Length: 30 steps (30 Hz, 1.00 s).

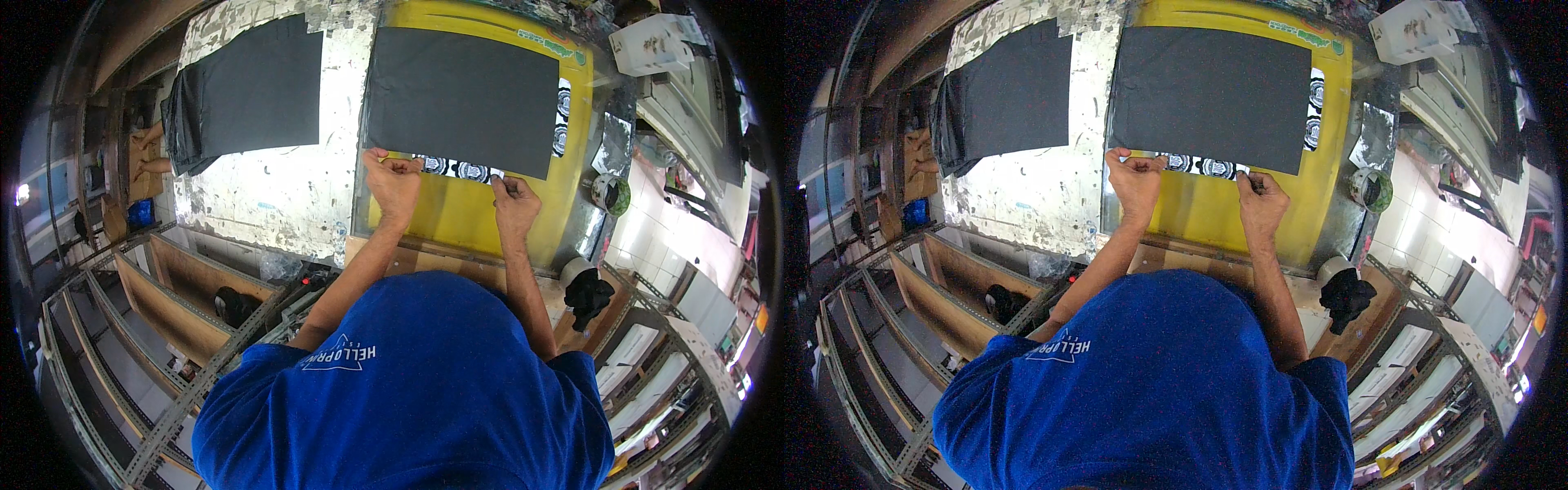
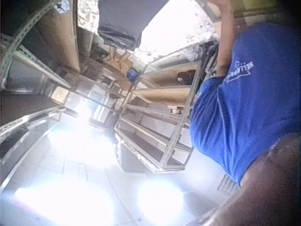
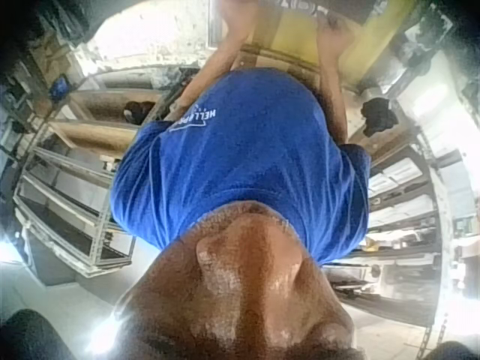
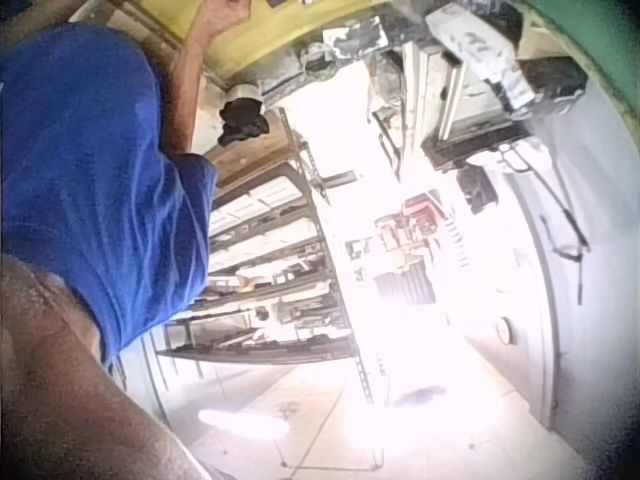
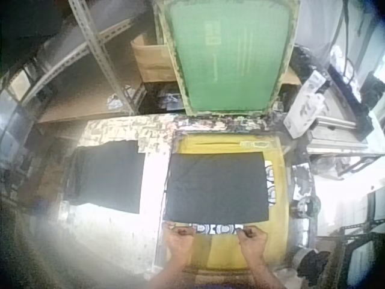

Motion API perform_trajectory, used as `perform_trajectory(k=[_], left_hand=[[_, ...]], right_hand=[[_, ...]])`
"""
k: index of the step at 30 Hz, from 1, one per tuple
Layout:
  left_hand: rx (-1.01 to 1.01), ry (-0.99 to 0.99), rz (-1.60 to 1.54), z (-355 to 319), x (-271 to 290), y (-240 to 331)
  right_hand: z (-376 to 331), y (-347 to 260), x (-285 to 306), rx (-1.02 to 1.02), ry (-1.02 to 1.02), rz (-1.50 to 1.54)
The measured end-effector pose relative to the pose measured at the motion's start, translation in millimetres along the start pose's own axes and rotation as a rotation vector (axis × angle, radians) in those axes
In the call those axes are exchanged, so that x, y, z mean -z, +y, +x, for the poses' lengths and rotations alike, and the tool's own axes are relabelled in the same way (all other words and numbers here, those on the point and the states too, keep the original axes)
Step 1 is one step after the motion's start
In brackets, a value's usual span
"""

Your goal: The person aligns a stencil on a yellow screen frame, applies clear tape along the edges by hand and using a tape roll, and then wipes the screen with a cloth before preparing a container of white ink.

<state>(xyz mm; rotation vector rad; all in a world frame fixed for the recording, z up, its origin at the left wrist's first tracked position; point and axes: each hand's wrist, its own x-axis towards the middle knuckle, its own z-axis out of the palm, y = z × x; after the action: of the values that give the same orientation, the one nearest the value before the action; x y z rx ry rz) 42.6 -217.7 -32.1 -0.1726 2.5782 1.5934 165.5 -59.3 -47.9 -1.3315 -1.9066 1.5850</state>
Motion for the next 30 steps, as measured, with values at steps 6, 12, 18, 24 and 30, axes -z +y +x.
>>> perform_trajectory(k=[6, 12, 18, 24, 30], left_hand=[[-0.039, 0.017, 0.055, -1, -2, 4], [-0.022, 0.005, 0.001, 0, -3, -4], [-0.02, 0.01, 0.04, -1, -3, -3], [-0.014, -0.003, 0.028, -2, -1, 7], [-0.022, -0.012, 0.039, -1, -1, 4]], right_hand=[[1, 4, -1, -0.023, 0.009, 0.045], [1, 5, -1, -0.024, 0.018, 0.004], [1, 4, -2, -0.039, 0.019, -0.019], [1, -3, -2, -0.039, 0.018, -0.035], [1, -4, -3, -0.046, 0.026, -0.06]])
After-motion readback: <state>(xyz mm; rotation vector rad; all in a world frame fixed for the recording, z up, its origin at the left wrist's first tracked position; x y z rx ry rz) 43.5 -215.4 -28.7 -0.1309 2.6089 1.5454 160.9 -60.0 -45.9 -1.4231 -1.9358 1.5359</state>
